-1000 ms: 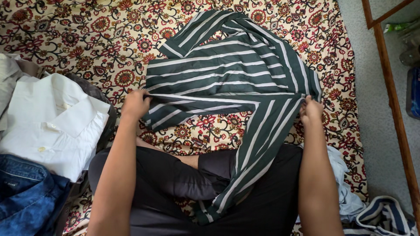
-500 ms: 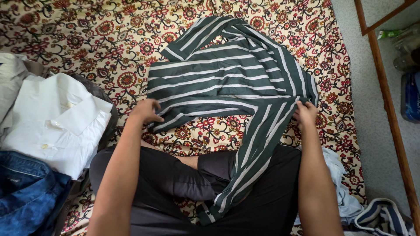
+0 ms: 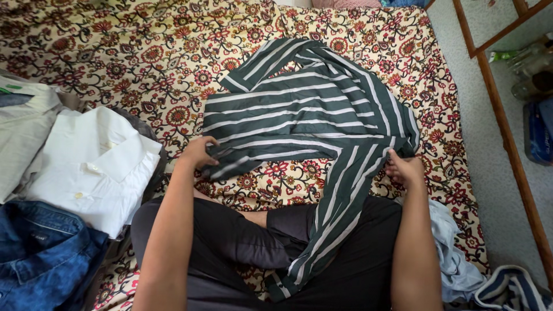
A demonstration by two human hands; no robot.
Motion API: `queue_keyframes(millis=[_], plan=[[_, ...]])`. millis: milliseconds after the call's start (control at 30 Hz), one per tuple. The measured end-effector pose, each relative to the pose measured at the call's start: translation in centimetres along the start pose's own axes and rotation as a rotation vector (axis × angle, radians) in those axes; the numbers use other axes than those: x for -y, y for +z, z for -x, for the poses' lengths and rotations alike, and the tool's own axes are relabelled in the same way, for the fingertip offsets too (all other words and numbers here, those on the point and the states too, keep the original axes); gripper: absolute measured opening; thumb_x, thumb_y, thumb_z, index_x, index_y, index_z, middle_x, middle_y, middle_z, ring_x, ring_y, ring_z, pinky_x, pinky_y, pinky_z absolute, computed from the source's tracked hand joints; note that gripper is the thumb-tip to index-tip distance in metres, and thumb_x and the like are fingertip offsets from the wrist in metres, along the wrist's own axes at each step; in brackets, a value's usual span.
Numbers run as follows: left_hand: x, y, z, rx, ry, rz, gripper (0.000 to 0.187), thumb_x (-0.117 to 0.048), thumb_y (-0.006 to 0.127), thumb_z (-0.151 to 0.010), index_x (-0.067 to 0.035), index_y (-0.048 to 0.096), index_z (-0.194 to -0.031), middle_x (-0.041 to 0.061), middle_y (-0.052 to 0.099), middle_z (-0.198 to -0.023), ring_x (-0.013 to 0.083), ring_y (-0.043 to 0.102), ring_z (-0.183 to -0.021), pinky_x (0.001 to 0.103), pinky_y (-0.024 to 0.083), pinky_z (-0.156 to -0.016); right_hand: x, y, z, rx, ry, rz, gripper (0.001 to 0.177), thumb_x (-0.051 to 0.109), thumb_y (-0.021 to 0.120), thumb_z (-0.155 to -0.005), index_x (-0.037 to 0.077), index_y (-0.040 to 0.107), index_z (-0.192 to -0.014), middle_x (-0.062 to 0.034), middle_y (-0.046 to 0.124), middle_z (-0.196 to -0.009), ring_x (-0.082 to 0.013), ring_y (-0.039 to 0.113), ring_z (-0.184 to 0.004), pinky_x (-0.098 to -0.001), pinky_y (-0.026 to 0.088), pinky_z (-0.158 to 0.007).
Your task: The person folds a striped shirt and buttons a white short-sleeved shirt by hand.
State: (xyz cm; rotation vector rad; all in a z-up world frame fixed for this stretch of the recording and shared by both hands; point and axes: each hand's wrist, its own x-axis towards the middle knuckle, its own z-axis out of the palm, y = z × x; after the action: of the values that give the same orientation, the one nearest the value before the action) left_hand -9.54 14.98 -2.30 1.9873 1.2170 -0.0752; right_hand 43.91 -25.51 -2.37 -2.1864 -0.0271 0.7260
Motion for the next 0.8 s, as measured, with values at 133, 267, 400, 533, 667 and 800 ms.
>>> queue_keyframes(millis=[133,267,400,533,667,800], plan=[[-0.1,-0.4,-0.2,-0.222,-0.004,-0.023,0.047,0.005,0.075,-0.076,-0.020,0.078,-0.116,0.016,0.074,-0.114,0.0324,0.073,-0.105,0.043,0.058,-0.093,-0.3,0.1,-0.8,-0.035,0.017,-0.292,0.075,0.038,0.085,-0.088,-0.011,0.050,-0.132,-0.0266,0.066,-0.121,-0.0347,0.073,-0.094,-0.0358,0.062,-0.068],[1.0,0.3,-0.8,-0.509,0.231,-0.071,0.042,0.013,0.069,-0.074,-0.015,0.081,-0.103,0.017,0.069,-0.114,0.0353,0.066,-0.109,0.041,0.054,-0.099,0.1,1.3,-2.0,-0.045,-0.071,-0.356,0.079,0.019,0.088,-0.080,-0.012,0.045,-0.139,-0.0277,0.061,-0.130,-0.0391,0.067,-0.111,-0.0423,0.065,-0.076],[-0.1,-0.2,0.1,-0.314,0.049,-0.276,0.060,0.003,0.078,-0.070,-0.030,0.073,-0.120,0.012,0.056,-0.135,0.0341,0.053,-0.130,0.047,0.046,-0.110,0.4,1.7,-2.2,-0.076,-0.072,-0.386,0.067,0.014,0.084,-0.085,-0.008,0.049,-0.138,-0.0234,0.062,-0.129,-0.0379,0.066,-0.111,-0.0418,0.062,-0.074],[-3.9,-0.7,3.5,-0.025,-0.032,-0.381,0.117,-0.028,0.103,-0.054,-0.038,0.038,-0.151,0.011,0.031,-0.156,0.0377,0.027,-0.143,0.060,0.028,-0.113,0.2,1.4,-2.1,-0.112,-0.061,-0.432,0.055,0.016,0.080,-0.088,-0.001,0.056,-0.135,-0.0154,0.068,-0.123,-0.0305,0.070,-0.101,-0.0389,0.060,-0.074],[-4.4,0.9,3.2,0.080,-0.035,-0.563,0.116,-0.035,0.101,-0.060,-0.031,0.033,-0.154,0.007,0.046,-0.150,0.0327,0.041,-0.141,0.062,0.032,-0.113,-0.2,0.9,-2.2,-0.140,-0.059,-0.510,0.048,0.013,0.078,-0.088,0.001,0.060,-0.131,-0.0108,0.071,-0.118,-0.0227,0.073,-0.094,-0.0351,0.061,-0.074],[-1.2,2.5,-0.1,-0.156,0.051,-0.631,0.051,-0.017,0.075,-0.085,-0.030,0.065,-0.133,0.004,0.073,-0.127,0.0258,0.067,-0.122,0.058,0.042,-0.109,-0.4,0.1,-2.3,-0.202,-0.035,-0.574,0.043,0.013,0.076,-0.090,0.001,0.065,-0.130,-0.0108,0.073,-0.118,-0.0231,0.070,-0.092,-0.0320,0.056,-0.069]])
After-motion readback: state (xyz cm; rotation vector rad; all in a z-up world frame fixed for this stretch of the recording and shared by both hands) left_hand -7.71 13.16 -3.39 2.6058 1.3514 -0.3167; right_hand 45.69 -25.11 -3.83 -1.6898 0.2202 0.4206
